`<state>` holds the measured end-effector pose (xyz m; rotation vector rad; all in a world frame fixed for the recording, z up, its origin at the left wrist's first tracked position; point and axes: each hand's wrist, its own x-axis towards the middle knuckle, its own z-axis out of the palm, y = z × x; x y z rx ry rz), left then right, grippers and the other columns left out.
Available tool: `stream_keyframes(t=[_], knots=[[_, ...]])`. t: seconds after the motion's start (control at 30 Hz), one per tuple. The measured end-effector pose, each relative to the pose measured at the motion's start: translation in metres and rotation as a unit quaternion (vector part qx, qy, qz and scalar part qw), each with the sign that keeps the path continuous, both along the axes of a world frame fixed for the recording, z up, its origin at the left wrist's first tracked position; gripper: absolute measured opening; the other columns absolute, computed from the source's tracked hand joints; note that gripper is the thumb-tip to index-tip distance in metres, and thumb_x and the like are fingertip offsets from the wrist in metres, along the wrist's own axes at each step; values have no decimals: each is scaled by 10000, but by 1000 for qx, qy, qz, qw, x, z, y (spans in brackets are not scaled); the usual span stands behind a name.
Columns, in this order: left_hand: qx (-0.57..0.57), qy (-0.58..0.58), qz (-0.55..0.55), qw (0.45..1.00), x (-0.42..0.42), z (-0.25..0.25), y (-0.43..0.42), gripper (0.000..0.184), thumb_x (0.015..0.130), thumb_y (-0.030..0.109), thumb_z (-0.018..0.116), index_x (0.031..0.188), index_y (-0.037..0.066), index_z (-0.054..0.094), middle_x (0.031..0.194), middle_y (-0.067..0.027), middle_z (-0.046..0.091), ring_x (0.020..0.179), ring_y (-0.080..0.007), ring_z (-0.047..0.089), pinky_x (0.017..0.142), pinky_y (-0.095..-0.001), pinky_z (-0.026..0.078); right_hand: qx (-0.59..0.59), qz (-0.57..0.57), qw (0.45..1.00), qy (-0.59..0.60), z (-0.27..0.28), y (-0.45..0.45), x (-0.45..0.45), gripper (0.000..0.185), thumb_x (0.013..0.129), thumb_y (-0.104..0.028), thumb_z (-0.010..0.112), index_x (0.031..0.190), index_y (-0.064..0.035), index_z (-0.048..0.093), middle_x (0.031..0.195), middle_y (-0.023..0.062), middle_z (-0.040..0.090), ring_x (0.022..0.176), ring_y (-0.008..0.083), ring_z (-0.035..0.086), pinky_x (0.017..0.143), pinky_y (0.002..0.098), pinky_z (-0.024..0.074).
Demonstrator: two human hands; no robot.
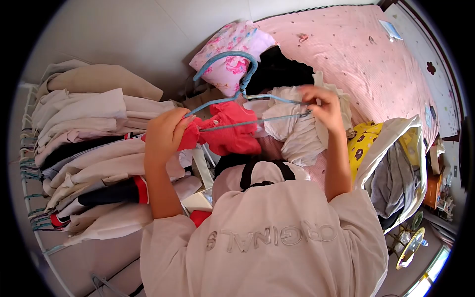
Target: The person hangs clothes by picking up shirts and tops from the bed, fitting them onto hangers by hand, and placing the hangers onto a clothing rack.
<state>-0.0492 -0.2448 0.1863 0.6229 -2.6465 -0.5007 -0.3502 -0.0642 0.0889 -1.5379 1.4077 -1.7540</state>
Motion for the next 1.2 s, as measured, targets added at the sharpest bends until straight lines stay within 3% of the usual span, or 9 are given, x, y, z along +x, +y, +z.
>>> stream_keyframes(t=[0.07, 0.17, 0.23, 0.43, 0.57, 0.77, 0.93, 1.03, 1.2], knots=[[-7, 7, 5, 1000, 4, 2, 1, 129, 791, 121, 554, 843, 5, 576, 742, -146, 572, 640, -309, 537, 570, -344, 415, -106, -58, 991, -53, -15, -9, -18, 510, 851, -444, 446, 1009, 28, 559, 891, 81, 595, 728, 99, 514, 626, 224, 373], [-3, 36, 38, 999, 13, 6, 3, 119, 790, 104, 550, 844, 0, 571, 727, -150, 564, 622, -306, 527, 560, -333, 409, -99, -217, 888, -395, -52, -33, -60, 383, 857, -352, 427, 932, -9, 579, 844, 68, 601, 723, 117, 543, 617, 225, 379], [7, 37, 56, 998, 20, 12, 4, 114, 788, 91, 548, 848, -2, 574, 716, -150, 561, 612, -301, 523, 556, -324, 405, 122, -280, 922, -237, -95, -57, -69, 302, 844, -289, 444, 934, -32, 575, 831, 60, 595, 729, 130, 548, 616, 231, 401], [6, 51, 76, 996, 31, 23, 9, 101, 780, 67, 554, 841, -9, 579, 683, -143, 554, 576, -265, 507, 538, -295, 395, 162, 145, 954, -205, -194, -176, 54, 440, 785, -273, 615, 1107, 6, 505, 972, 119, 582, 884, 192, 558, 782, 300, 441], [55, 69, 71, 994, 35, 29, 13, 94, 778, 61, 558, 837, -8, 582, 667, -133, 547, 548, -223, 491, 528, -277, 387, 214, 138, 967, -23, -198, -215, 162, 632, 787, -436, 543, 1198, 29, 423, 1093, 166, 540, 972, 287, 529, 829, 351, 408], [55, 67, 104, 991, 48, 28, 12, 105, 782, 70, 570, 852, -7, 586, 626, -117, 527, 527, -188, 462, 516, -264, 377, 344, 484, 783, 185, -120, -206, 184, 379, 747, -189, 589, 1068, 10, 551, 1026, 139, 595, 910, 214, 561, 802, 319, 420], [67, 70, 162, 982, 63, 8, 4, 113, 799, 93, 573, 839, -12, 586, 612, -117, 525, 519, -173, 464, 508, -262, 375, 194, 152, 947, -206, -146, -159, 126, 122, 729, -62, 583, 848, -43, 600, 735, 21, 568, 695, 99, 528, 632, 213, 421], [34, 68, 183, 980, 62, -1, 2, 119, 808, 97, 569, 843, -15, 590, 618, -115, 534, 529, -163, 475, 514, -259, 379, 125, 126, 904, -388, -120, -125, 84, 340, 758, 62, 487, 1072, -69, 469, 891, 12, 519, 824, 86, 489, 708, 207, 393], [-19, 149, 201, 968, 49, -14, 0, 138, 816, 100, 564, 872, -20, 601, 651, -119, 567, 565, -146, 503, 541, -247, 396, 149, 152, 947, -242, -65, -66, 52, 624, 702, 58, 489, 1289, -115, 364, 1029, 30, 519, 881, 111, 507, 782, 223, 400]])
